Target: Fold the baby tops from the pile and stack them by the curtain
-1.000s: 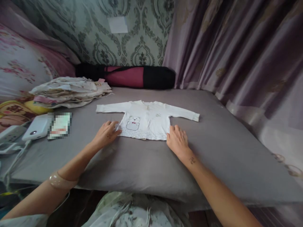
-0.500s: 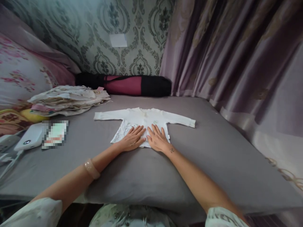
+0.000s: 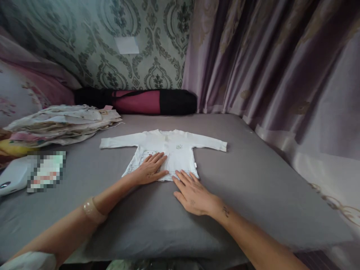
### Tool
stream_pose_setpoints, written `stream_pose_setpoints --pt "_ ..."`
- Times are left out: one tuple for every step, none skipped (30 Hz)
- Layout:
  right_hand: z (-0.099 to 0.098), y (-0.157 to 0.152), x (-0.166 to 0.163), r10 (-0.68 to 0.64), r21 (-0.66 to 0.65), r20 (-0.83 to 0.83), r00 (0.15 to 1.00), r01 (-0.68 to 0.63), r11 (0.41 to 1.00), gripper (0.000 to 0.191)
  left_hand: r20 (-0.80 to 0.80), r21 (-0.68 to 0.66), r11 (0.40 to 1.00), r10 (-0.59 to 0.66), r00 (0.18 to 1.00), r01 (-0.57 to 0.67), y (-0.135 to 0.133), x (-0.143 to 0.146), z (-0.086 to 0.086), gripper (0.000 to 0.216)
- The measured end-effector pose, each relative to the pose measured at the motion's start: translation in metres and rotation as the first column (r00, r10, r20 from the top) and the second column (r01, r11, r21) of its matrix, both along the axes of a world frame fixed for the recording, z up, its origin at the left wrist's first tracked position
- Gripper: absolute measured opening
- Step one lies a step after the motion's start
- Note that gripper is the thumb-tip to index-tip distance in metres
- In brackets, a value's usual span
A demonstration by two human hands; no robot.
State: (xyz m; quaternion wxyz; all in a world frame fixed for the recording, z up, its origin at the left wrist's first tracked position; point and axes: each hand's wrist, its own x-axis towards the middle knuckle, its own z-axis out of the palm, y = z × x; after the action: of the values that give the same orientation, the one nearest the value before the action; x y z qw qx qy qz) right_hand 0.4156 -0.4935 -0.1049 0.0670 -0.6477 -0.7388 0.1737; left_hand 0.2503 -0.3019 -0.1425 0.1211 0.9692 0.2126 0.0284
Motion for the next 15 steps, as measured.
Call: stream_pose_setpoints --pt "0.008 0.002 0.003 0.007 -0.015 -0.028 1.000 -0.007 1.000 0.049 0.008 0.012 1.000 -0.008 1.000 0.008 0.001 0.002 0.004 0.070" --pt "0.016 0.008 0.006 0.009 -0.027 -0.055 0.998 -0.011 1.000 0.045 0.014 0.021 1.000 -0.011 1.000 0.011 0.003 0.005 0.009 0.066" --pt "0.021 0.017 0.009 0.001 -0.036 -0.076 0.997 -0.003 0.999 0.043 0.018 0.025 1.000 -0.004 1.000 0.004 0.005 0.008 0.014 0.059" --pt "0.025 0.029 0.013 -0.027 -0.034 -0.082 0.996 0.024 0.999 0.045 0.022 0.026 1.000 0.016 1.000 -0.017 0.008 0.012 0.018 0.053" --pt "0.025 0.043 0.017 -0.058 -0.019 -0.080 0.995 0.057 0.998 0.047 0.028 0.026 0.999 0.048 0.998 -0.048 0.011 0.017 0.021 0.048" --pt "0.022 0.060 0.021 -0.111 0.035 -0.060 0.992 0.113 0.993 0.047 0.041 0.026 0.996 0.085 0.996 -0.087 0.015 0.022 0.023 0.045" --pt "0.016 0.077 0.025 -0.146 0.101 -0.042 0.988 0.149 0.984 0.045 0.061 0.029 0.992 0.120 0.991 -0.122 0.020 0.027 0.023 0.043" --pt "0.008 0.094 0.029 -0.170 0.148 -0.021 0.985 0.171 0.974 0.042 0.083 0.034 0.988 0.145 0.986 -0.148 0.026 0.032 0.022 0.042" --pt "-0.002 0.111 0.033 -0.196 0.176 0.007 0.980 0.192 0.966 0.041 0.103 0.039 0.985 0.161 0.982 -0.166 0.032 0.036 0.019 0.041" --pt "-0.011 0.127 0.037 -0.226 0.175 0.045 0.973 0.215 0.961 0.041 0.113 0.042 0.983 0.171 0.979 -0.177 0.040 0.040 0.015 0.043" --pt "-0.020 0.141 0.040 -0.255 0.159 0.085 0.963 0.239 0.958 0.044 0.110 0.041 0.981 0.182 0.977 -0.187 0.048 0.044 0.010 0.047" --pt "-0.027 0.154 0.043 -0.276 0.139 0.113 0.954 0.260 0.955 0.050 0.097 0.038 0.979 0.196 0.976 -0.201 0.057 0.047 0.004 0.051" --pt "-0.033 0.165 0.046 -0.287 0.114 0.131 0.949 0.273 0.955 0.055 0.082 0.036 0.975 0.215 0.973 -0.218 0.066 0.050 -0.001 0.054" --pt "-0.037 0.175 0.050 -0.299 0.091 0.142 0.943 0.289 0.953 0.059 0.071 0.039 0.971 0.234 0.970 -0.237 0.076 0.052 -0.005 0.055" --pt "-0.039 0.183 0.053 -0.311 0.071 0.148 0.939 0.304 0.950 0.062 0.071 0.048 0.966 0.252 0.965 -0.255 0.086 0.054 -0.009 0.055"
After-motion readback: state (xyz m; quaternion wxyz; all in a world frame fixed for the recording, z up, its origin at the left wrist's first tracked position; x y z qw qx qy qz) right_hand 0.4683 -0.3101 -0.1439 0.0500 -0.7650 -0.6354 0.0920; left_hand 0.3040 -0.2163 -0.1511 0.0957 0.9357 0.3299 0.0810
